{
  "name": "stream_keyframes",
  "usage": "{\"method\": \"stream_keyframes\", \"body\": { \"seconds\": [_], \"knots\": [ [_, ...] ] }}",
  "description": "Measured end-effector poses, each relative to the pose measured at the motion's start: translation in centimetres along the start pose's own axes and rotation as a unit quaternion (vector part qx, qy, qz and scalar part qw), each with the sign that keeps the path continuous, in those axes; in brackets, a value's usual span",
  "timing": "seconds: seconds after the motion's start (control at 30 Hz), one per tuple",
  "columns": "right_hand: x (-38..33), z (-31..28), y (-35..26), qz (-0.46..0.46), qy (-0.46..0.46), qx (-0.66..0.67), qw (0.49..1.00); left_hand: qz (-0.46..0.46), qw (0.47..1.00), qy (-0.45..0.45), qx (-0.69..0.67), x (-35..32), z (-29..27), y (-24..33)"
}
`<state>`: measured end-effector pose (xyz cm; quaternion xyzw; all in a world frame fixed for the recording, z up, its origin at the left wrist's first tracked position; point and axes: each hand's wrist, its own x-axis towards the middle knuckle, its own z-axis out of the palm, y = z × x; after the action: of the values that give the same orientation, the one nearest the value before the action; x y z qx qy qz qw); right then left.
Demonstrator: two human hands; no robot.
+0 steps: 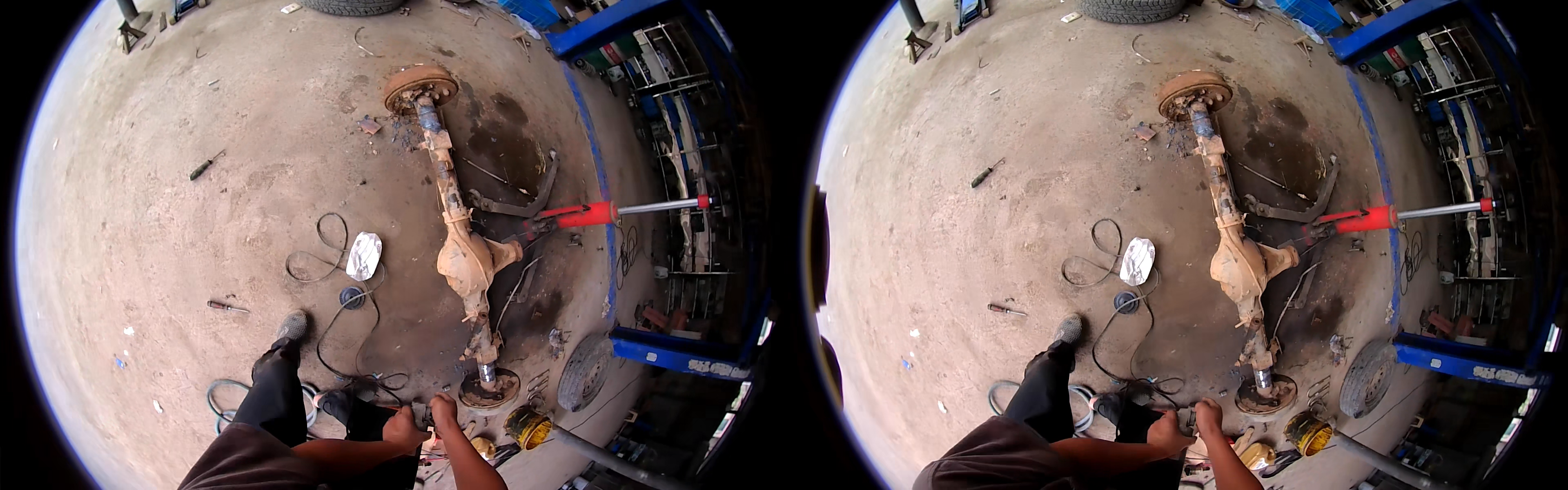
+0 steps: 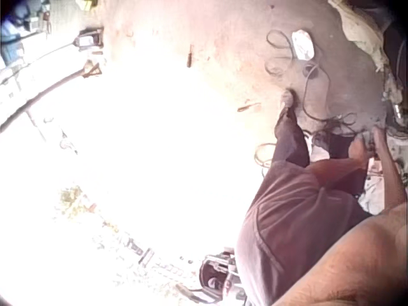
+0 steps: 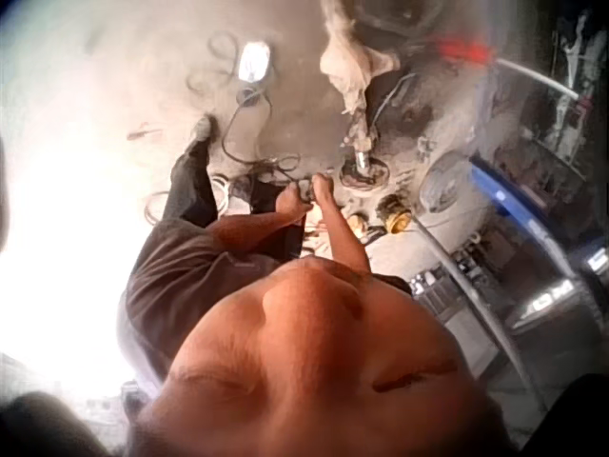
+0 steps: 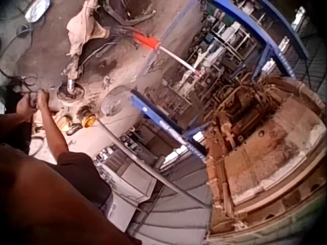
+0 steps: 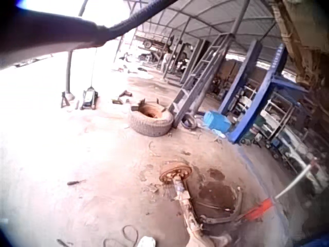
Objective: The person uses an angle grinder with a wire brush to clean a car axle assembly and a metal frame in a workshop. They walk to a tool rack to retrieve a wrench, then return to grind the metal frame.
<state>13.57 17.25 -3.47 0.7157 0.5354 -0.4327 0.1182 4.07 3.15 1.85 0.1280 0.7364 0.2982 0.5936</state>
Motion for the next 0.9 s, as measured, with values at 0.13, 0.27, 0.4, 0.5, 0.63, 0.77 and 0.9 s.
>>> {"method": "stream_keyframes", "body": {
  "seconds": [0.13,0.27,0.4,0.5,0.63,0.77,0.9],
  "knots": [
    [-5.6,2.9,-5.9,-0.093,-0.031,-0.245,0.965,-0.046,0.973,0.106,-0.198,-4.3,-2.6,-1.1],
    [-13.9,7.5,-14.2,-0.180,-0.027,-0.357,0.916,-0.021,0.943,0.202,-0.263,-8.9,-9.1,-1.0],
    [-21.4,10.6,-23.1,-0.226,-0.055,-0.358,0.904,0.010,0.927,0.239,-0.289,-11.9,-17.8,-0.3],
    [-26.0,12.1,-29.4,-0.250,-0.135,-0.276,0.918,0.043,0.902,0.281,-0.324,-13.0,-25.6,-0.5],
    [-31.6,12.3,-34.6,-0.152,-0.281,-0.101,0.942,-0.025,0.710,0.269,-0.651,-15.4,-37.1,-0.7],
    [-34.1,12.9,-36.5,-0.179,-0.366,-0.479,0.778,0.046,0.528,0.239,-0.814,-19.1,-48.0,-0.3],
    [-35.8,14.1,-37.1,-0.307,-0.460,-0.631,0.544,0.154,0.558,0.197,-0.791,-22.9,-56.4,1.2]
  ]
}}
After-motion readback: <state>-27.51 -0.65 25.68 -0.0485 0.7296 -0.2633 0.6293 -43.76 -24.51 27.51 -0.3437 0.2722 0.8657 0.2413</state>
